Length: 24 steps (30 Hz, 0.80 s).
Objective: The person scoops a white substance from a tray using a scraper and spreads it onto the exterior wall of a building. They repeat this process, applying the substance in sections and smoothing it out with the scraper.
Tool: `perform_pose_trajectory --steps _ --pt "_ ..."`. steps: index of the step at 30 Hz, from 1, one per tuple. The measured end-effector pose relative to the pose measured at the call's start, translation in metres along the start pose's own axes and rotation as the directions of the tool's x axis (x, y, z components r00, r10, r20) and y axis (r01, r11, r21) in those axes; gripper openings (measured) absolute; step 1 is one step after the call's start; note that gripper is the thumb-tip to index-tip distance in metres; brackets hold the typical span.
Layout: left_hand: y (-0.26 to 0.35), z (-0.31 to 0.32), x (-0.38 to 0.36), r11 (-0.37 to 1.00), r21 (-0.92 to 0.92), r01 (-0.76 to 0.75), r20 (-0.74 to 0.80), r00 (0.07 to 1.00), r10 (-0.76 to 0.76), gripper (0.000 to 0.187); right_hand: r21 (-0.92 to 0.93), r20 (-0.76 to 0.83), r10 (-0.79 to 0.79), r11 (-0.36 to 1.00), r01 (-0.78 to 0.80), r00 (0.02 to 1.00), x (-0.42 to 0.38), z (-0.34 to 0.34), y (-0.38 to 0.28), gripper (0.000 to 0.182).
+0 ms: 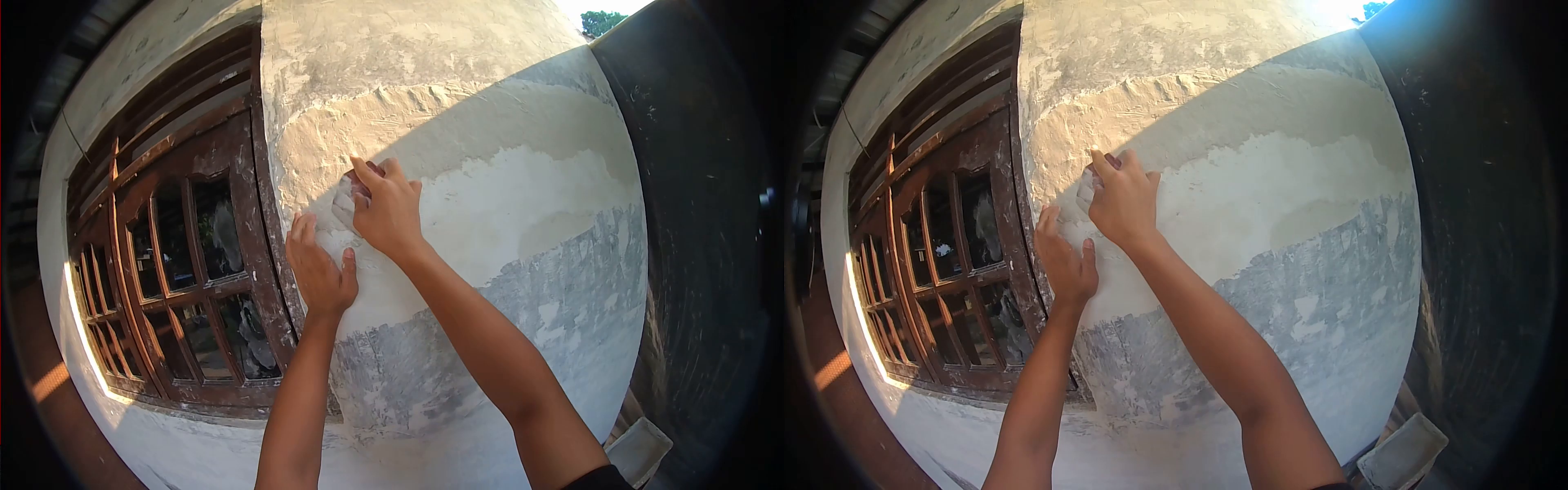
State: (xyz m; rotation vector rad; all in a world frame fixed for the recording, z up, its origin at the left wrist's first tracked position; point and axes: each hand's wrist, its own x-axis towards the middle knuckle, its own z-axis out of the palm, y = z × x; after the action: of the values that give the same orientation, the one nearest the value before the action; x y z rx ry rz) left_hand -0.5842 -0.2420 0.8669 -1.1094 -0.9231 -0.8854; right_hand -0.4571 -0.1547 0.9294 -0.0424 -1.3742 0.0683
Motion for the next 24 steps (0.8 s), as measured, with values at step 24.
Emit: perform_pose_trajectory --steps 24 --pt "-0.002 0.002 0.000 1.000 0.000 -0.016 -0.016 1.000 0.016 0.062 0.015 -0.331 0.005 1.000 0.000 0.944 -0.007 -0.035 0.005 0.029"
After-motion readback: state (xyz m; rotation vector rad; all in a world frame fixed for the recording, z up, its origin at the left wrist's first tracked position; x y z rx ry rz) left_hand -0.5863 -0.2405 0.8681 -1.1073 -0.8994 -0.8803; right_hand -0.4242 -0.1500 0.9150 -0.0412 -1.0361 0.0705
